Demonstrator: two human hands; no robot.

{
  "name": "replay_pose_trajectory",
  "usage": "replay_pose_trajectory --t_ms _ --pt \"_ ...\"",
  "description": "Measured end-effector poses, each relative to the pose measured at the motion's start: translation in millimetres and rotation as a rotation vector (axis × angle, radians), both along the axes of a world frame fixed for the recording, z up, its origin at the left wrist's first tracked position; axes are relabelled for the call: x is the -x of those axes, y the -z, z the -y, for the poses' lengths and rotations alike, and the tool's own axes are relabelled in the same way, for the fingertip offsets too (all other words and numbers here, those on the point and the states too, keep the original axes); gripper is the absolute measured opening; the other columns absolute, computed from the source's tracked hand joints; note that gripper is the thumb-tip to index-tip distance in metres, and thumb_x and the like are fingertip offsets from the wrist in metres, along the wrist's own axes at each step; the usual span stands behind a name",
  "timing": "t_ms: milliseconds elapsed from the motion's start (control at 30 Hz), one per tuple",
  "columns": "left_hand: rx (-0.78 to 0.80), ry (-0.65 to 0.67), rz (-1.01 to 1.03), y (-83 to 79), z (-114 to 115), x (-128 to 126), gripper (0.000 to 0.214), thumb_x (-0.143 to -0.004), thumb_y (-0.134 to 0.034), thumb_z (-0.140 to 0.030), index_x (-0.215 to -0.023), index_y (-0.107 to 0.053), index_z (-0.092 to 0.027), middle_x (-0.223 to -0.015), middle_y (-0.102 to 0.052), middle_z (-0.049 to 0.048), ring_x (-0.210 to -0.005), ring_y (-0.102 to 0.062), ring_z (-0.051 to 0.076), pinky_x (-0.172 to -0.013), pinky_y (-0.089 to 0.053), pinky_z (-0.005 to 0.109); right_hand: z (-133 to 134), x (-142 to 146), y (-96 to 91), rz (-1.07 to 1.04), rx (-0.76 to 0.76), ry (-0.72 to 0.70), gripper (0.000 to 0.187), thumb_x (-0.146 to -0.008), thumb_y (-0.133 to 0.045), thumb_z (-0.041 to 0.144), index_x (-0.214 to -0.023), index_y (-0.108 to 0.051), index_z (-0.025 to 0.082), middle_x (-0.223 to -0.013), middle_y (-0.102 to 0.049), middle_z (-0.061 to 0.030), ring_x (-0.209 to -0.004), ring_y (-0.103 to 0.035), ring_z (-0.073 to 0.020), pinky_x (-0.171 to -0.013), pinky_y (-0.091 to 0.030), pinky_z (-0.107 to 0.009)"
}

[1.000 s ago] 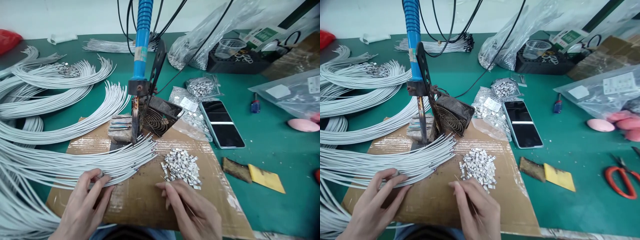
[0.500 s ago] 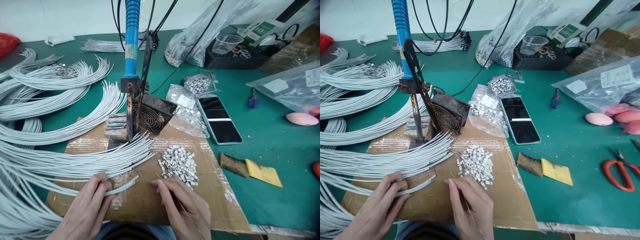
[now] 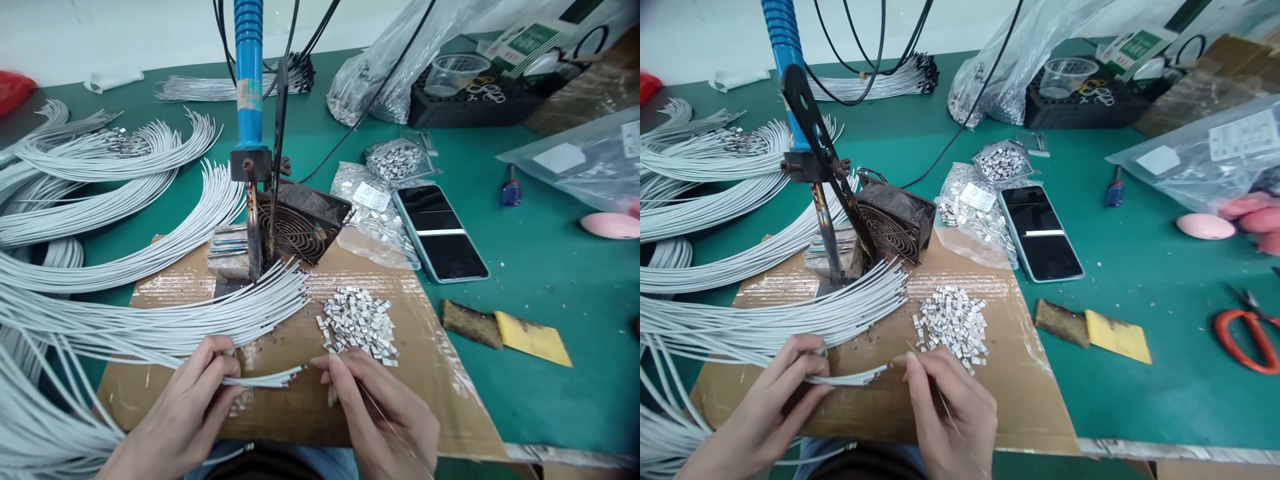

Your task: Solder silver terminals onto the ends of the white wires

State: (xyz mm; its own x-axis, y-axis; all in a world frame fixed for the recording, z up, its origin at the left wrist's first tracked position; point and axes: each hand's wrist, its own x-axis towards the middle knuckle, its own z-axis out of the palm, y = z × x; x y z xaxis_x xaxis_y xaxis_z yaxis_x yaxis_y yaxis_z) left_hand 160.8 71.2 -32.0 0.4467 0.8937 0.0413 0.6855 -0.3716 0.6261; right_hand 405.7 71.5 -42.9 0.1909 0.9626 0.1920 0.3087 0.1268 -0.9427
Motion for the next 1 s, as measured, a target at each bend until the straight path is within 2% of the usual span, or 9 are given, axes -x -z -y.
replay_pose_trajectory --t_ms 133,267,400,533,600,667,800,900,1000 --pt "-0.083 0.015 0.001 0.4 -3.6 -3.8 0.023 -0.1 -0.049 -0.004 -0.11 -0.057 -0.024 -0.111 -0.058 0.0084 -0.103 -0.066 0.018 -0.087 -0.053 0.025 0.3 -0.1 -1.1 -0.025 0.04 0.029 0.023 -0.099 -0.065 0.025 -0.08 -0.077 0.021 -0.068 -0.066 -0.0012 -0.063 -0.065 -0.0152 -0.06 -0.052 -0.024" --pt "-0.166 -0.047 0.108 -1.0 -9.2 -3.8 0.024 -0.098 -0.056 -0.002 -0.103 -0.062 -0.025 -0.111 -0.059 0.0062 -0.092 -0.068 0.014 -0.078 -0.052 0.022 1.6 -2.8 -0.1 -0.046 0.044 0.037 0.025 -0.1 -0.064 0.023 -0.077 -0.075 0.021 -0.068 -0.066 -0.0011 -0.063 -0.065 -0.0148 -0.059 -0.052 -0.023" --pt "-0.236 -0.081 0.114 -9.9 -15.7 -1.8 0.023 -0.095 -0.063 -0.001 -0.102 -0.064 -0.023 -0.108 -0.063 0.0047 -0.095 -0.067 0.014 -0.083 -0.051 0.021 2.4 -2.1 0.3 -0.063 0.024 0.048 0.019 -0.1 -0.065 0.022 -0.089 -0.08 0.023 -0.066 -0.065 0.0004 -0.063 -0.063 -0.014 -0.06 -0.051 -0.022" --pt "-0.257 -0.149 0.132 -18.8 -18.4 -4.2 0.023 -0.097 -0.063 -0.004 -0.11 -0.064 -0.022 -0.097 -0.068 0.0006 -0.092 -0.068 0.013 -0.085 -0.05 0.02 2.4 1.8 -1.1 -0.098 0.031 0.1 0.02 -0.1 -0.065 0.022 -0.088 -0.081 0.024 -0.066 -0.064 0.0007 -0.062 -0.062 -0.0142 -0.06 -0.05 -0.024" --pt "-0.308 -0.175 0.104 -17.4 -18.1 -7.1 0.026 -0.097 -0.063 -0.004 -0.117 -0.062 -0.02 -0.106 -0.068 0.0039 -0.099 -0.067 0.016 -0.091 -0.049 0.025 2.4 2.7 -1.9 -0.079 0.019 0.086 0.02 -0.1 -0.065 0.022 -0.089 -0.081 0.024 -0.067 -0.065 0.0004 -0.062 -0.062 -0.0142 -0.059 -0.05 -0.024" --pt "-0.403 -0.197 0.029 -12.2 -16.9 -10.1 0.025 -0.096 -0.065 -0.004 -0.116 -0.063 -0.019 -0.117 -0.061 0.0088 -0.102 -0.062 0.02 -0.092 -0.048 0.032 2.5 3.0 -2.7 -0.059 0.017 0.077 0.02 -0.1 -0.064 0.022 -0.089 -0.081 0.023 -0.067 -0.065 -0.0002 -0.061 -0.063 -0.0146 -0.057 -0.05 -0.024" --pt "-0.471 -0.093 -0.201 -1.3 -12.8 -13.7 0.019 -0.096 -0.064 -0.004 -0.108 -0.065 -0.02 -0.106 -0.052 0.007 -0.084 -0.05 0.021 -0.079 -0.042 0.038 2.9 4.8 -4.3 -0.1 0.062 0.115 0.021 -0.1 -0.065 0.026 -0.087 -0.082 0.021 -0.066 -0.064 -0.0013 -0.062 -0.062 -0.0159 -0.057 -0.048 -0.026" --pt "-0.478 -0.004 -0.276 1.4 -9.3 -14.4 0.019 -0.098 -0.058 0.0 -0.109 -0.062 -0.015 -0.1 -0.055 0.0076 -0.088 -0.051 0.024 -0.08 -0.04 0.041 3.0 6.7 -5.2 -0.124 0.073 0.117 0.02 -0.099 -0.067 0.026 -0.085 -0.081 0.023 -0.067 -0.064 -0.0013 -0.063 -0.061 -0.0149 -0.058 -0.048 -0.025" --pt "-0.503 0.017 -0.336 2.2 -5.6 -15.3 0.013 -0.098 -0.059 -0.002 -0.103 -0.06 -0.014 -0.096 -0.059 0.0071 -0.087 -0.052 0.025 -0.08 -0.04 0.041 3.1 7.2 -5.1 -0.129 0.078 0.128 0.022 -0.098 -0.067 0.026 -0.081 -0.08 0.023 -0.067 -0.064 -0.0015 -0.064 -0.062 -0.0149 -0.058 -0.048 -0.025"
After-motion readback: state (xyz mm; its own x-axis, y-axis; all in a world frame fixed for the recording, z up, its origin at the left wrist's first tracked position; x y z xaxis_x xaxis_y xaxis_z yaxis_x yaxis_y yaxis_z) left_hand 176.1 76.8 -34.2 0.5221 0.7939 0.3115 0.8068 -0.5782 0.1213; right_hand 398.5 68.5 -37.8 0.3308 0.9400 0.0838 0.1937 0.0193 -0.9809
